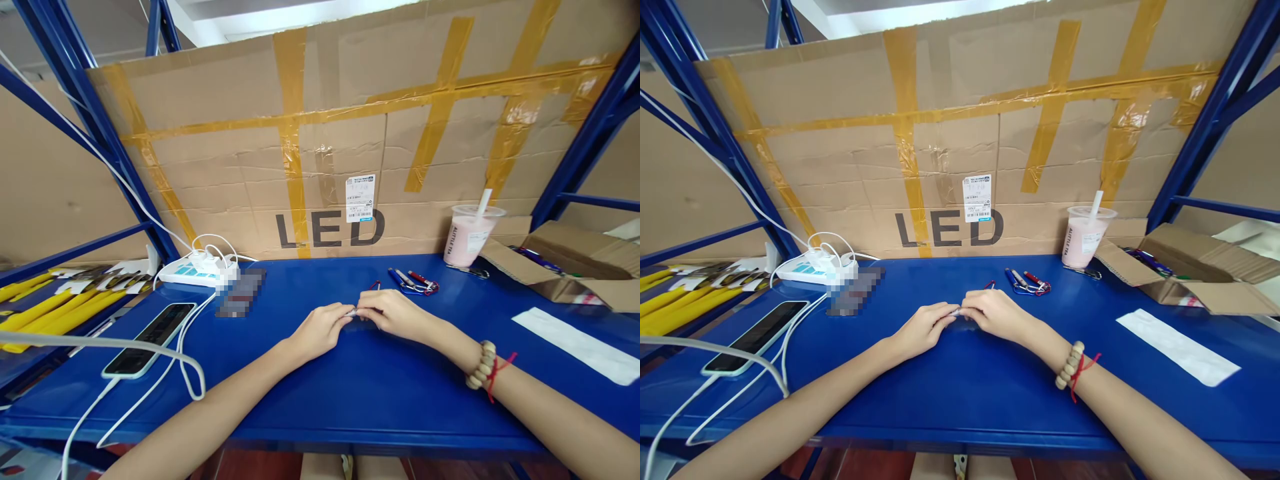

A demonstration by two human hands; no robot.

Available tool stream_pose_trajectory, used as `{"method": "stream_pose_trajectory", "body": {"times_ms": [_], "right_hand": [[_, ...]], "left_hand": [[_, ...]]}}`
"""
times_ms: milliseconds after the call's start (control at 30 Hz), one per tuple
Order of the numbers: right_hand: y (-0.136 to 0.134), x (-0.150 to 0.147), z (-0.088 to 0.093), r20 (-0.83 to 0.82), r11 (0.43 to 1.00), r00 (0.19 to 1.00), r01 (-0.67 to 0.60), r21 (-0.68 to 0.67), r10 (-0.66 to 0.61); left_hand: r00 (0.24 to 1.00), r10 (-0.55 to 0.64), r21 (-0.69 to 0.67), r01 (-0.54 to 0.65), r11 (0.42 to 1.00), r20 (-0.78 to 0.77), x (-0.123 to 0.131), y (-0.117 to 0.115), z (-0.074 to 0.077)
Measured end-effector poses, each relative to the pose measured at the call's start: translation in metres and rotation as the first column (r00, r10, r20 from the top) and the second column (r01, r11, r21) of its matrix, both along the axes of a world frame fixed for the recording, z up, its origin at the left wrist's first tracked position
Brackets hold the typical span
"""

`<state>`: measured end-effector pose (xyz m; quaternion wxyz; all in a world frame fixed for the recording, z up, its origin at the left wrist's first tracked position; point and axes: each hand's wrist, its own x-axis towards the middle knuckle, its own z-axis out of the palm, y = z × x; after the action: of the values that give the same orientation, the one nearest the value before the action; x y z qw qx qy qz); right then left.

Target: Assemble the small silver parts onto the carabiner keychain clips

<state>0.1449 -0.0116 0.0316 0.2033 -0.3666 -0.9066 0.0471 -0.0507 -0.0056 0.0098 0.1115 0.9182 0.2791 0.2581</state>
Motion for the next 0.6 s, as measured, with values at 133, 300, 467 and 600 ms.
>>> {"method": "stream_pose_trajectory", "body": {"times_ms": [133,300,467,600], "right_hand": [[-0.006,-0.008,-0.002,0.0,0.995,0.996,0.089,0.055,-0.089],[-0.008,-0.012,-0.002,-0.135,0.986,0.981,0.123,-0.116,-0.139],[-0.006,-0.012,-0.001,-0.105,0.98,0.98,0.153,-0.128,-0.166],[-0.007,-0.009,0.003,-0.022,0.984,0.984,0.175,-0.031,-0.176]], "left_hand": [[0.999,0.023,0.016,-0.024,1.0,0.031,-0.001,0.003,-0.003],[0.999,0.03,0.059,-0.032,0.998,0.035,-0.002,0.006,-0.003],[0.996,-0.016,0.011,0.015,1.0,0.083,-0.001,0.008,-0.003],[0.998,0.021,0.018,-0.022,1.0,0.062,0.001,0.006,-0.001]]}}
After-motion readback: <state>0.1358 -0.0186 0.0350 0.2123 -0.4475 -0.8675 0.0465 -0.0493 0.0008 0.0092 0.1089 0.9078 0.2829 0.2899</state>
